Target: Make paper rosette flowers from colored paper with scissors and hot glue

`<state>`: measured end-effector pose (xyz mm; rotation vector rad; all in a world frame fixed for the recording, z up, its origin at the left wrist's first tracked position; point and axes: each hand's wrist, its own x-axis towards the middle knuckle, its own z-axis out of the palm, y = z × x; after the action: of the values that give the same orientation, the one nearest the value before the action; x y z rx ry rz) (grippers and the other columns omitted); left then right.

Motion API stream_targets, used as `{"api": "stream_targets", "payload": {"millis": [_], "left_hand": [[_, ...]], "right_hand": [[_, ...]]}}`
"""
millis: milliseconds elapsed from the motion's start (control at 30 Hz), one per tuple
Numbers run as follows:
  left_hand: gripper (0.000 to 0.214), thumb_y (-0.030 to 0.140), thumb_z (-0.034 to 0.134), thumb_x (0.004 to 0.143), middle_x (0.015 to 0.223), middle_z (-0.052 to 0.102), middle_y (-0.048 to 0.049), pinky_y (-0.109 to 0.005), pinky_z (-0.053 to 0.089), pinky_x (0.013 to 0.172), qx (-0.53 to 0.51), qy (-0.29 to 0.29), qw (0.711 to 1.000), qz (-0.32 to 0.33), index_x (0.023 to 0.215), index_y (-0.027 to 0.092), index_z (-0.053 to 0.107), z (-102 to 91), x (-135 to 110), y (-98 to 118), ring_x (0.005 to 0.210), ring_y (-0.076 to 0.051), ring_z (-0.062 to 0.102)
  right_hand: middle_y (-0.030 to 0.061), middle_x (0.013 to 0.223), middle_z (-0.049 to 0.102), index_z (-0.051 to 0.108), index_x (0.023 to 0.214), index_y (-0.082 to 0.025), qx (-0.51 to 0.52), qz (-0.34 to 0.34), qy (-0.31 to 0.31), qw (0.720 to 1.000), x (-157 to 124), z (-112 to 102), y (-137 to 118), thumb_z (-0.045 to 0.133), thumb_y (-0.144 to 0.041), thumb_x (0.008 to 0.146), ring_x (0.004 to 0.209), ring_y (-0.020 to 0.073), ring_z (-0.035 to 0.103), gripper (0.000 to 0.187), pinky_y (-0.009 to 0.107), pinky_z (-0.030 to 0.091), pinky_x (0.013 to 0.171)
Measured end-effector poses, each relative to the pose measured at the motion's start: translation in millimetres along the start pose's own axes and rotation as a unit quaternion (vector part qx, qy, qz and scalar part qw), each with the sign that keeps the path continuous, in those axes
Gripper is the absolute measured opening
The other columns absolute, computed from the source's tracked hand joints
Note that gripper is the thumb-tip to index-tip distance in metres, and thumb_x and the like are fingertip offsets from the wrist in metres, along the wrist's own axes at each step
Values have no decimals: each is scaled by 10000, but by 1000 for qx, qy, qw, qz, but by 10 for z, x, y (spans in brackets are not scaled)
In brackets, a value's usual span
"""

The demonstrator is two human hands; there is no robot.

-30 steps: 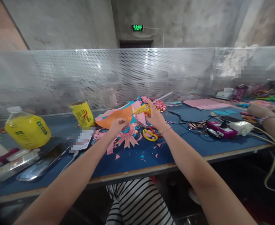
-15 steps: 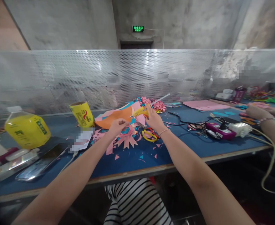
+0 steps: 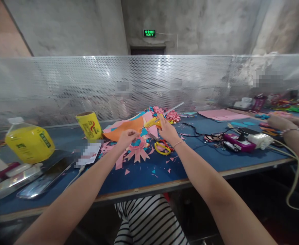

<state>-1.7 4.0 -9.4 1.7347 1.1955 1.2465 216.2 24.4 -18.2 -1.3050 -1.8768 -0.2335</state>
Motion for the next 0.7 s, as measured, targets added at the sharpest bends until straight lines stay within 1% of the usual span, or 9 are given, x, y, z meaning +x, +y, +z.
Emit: {"api": "stream_targets", "payload": {"millis": [167, 300, 467, 533, 567, 633, 700], "left_hand": [[276, 396, 669, 597, 515, 542, 12, -190, 415, 450, -7, 1, 1000, -21, 595, 147, 551, 1, 19, -14, 450, -75, 489], [275, 393, 672, 596, 506, 535, 25, -188, 423, 447, -11, 4, 1000, -22, 588, 149, 547, -2, 26, -15, 440, -68, 476], [231, 338, 667, 610, 492, 525, 32, -176, 412, 431, -8, 11, 1000, -20, 577, 146, 541, -12, 21, 32, 441, -69, 481], [205, 306, 663, 621, 494, 525, 34, -175, 417, 435, -10, 22, 999, -29, 578, 147, 541, -8, 23, 63, 446, -69, 485], [189, 288, 660, 628, 498, 527, 34, -178, 423, 439, -12, 29, 999, -38, 583, 147, 543, -5, 25, 77, 449, -71, 489], [147, 249, 653, 642, 517, 540, 29, -186, 440, 452, -17, 37, 998, -56, 609, 143, 555, -2, 27, 101, 470, -81, 516], [108, 219, 646, 654, 559, 566, 16, -196, 457, 471, -22, 40, 997, -62, 642, 138, 574, -5, 23, 117, 499, -90, 545]], "right_hand": [[158, 1328, 465, 229, 1410, -151, 3, -3, 3, 1000, 11, -2, 11, 447, -181, 779, 1119, 303, 537, 669, 451, 463, 904], [146, 1319, 473, 245, 1402, -168, 14, -7, 9, 1000, 12, 18, 43, 472, -218, 777, 1131, 295, 529, 667, 447, 458, 908], [170, 1310, 473, 257, 1381, -130, 29, 38, 8, 999, 45, 19, 190, 552, -268, 727, 1164, 301, 498, 730, 427, 434, 922], [180, 1294, 483, 259, 1368, -106, 29, 74, 5, 997, 71, -26, 309, 567, -260, 714, 1172, 288, 491, 739, 397, 423, 932], [182, 1265, 504, 260, 1362, -98, 24, 105, 0, 994, 80, -60, 383, 571, -258, 714, 1157, 280, 503, 737, 379, 424, 927], [181, 1152, 572, 264, 1347, -85, 6, 194, -22, 981, 78, -140, 553, 576, -266, 722, 1075, 274, 556, 722, 353, 445, 877], [211, 1075, 589, 315, 1300, -42, -28, 293, -30, 955, 42, -217, 736, 589, -294, 727, 1010, 293, 578, 683, 350, 459, 820]]}}
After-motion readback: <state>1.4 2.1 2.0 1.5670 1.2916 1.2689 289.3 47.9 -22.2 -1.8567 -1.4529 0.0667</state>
